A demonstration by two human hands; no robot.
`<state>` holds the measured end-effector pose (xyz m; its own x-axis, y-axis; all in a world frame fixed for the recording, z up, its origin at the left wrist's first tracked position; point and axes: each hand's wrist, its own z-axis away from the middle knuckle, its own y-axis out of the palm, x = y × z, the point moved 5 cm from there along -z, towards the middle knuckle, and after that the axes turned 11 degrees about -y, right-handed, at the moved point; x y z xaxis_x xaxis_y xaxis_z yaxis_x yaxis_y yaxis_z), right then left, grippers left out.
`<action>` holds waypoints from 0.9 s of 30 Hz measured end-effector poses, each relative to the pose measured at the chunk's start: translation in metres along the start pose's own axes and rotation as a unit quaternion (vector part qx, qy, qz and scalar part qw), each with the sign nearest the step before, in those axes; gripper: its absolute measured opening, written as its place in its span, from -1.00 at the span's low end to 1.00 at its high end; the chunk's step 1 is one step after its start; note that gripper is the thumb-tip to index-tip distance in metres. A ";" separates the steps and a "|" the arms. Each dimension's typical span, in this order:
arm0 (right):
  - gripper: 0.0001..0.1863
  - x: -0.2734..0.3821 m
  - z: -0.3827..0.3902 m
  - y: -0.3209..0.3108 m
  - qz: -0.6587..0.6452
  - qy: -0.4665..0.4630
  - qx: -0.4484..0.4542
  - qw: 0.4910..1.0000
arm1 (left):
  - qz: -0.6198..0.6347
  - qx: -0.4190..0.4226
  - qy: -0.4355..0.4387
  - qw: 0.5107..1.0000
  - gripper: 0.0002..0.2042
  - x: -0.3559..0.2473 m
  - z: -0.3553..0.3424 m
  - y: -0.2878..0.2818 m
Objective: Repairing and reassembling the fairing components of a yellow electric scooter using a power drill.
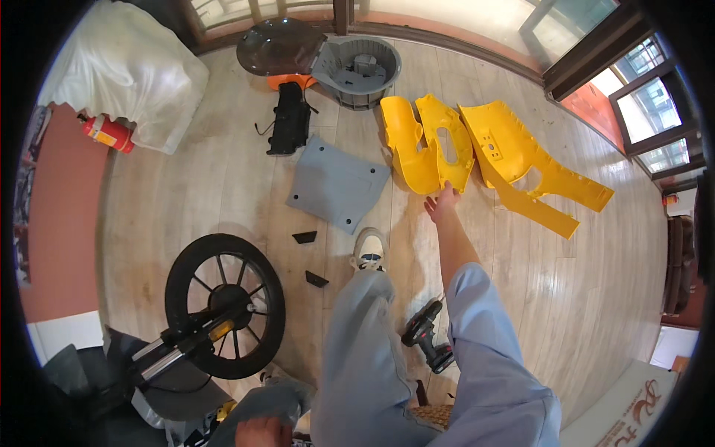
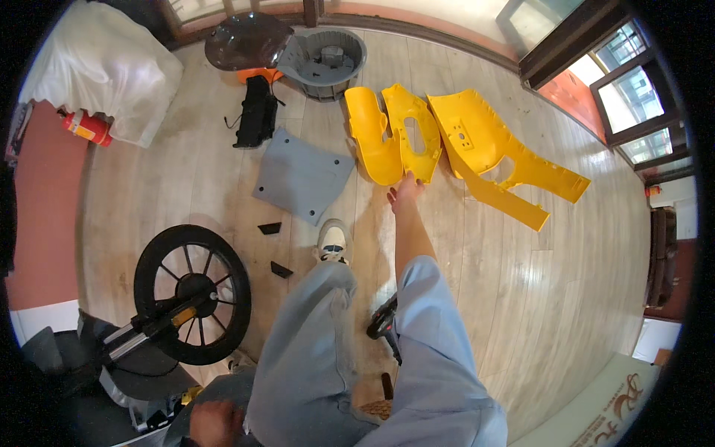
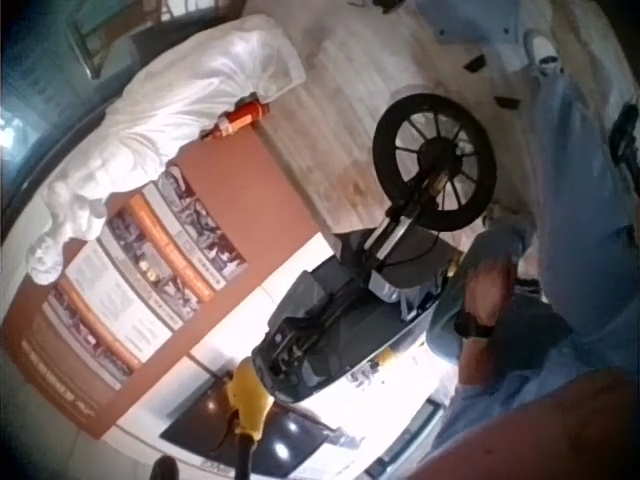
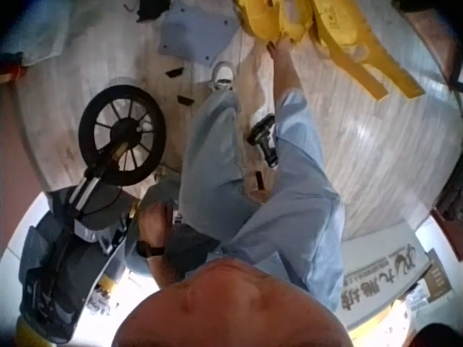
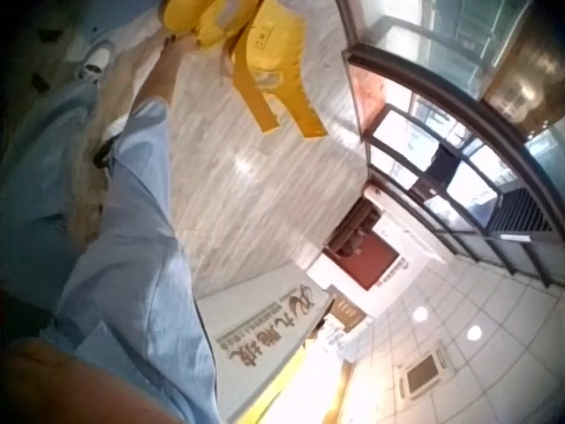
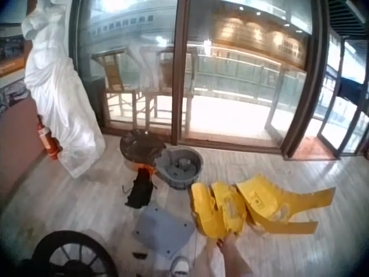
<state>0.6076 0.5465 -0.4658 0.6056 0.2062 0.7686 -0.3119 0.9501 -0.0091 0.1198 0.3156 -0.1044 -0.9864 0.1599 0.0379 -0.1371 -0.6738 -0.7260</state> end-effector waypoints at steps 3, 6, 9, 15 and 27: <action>-0.32 0.009 -0.058 -0.032 -0.034 -0.019 0.048 0.998 | 0.013 -0.003 0.027 1.000 -0.78 -0.015 -0.015 -0.002; -0.38 0.004 -0.064 -0.032 0.196 -0.060 0.159 0.966 | 0.004 0.015 0.027 1.000 -0.77 -0.013 -0.013 -0.002; -0.52 0.030 -0.069 -0.028 0.661 -0.294 0.108 0.682 | 0.007 0.022 0.044 0.999 -0.77 -0.013 -0.012 -0.002; -0.66 0.013 -0.012 -0.022 0.766 -0.254 0.139 0.574 | 0.010 0.035 -0.001 0.999 -0.76 -0.010 -0.010 -0.009; -0.74 0.029 0.058 -0.104 0.630 -0.572 0.089 0.518 | 0.027 -0.057 0.014 0.998 -0.72 0.003 -0.011 -0.004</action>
<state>0.6150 0.4396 -0.4057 -0.9585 0.2667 0.1011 -0.0558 0.1723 -0.9835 0.1183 0.3267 -0.1092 -0.9890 0.1466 -0.0205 -0.0718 -0.5964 -0.7995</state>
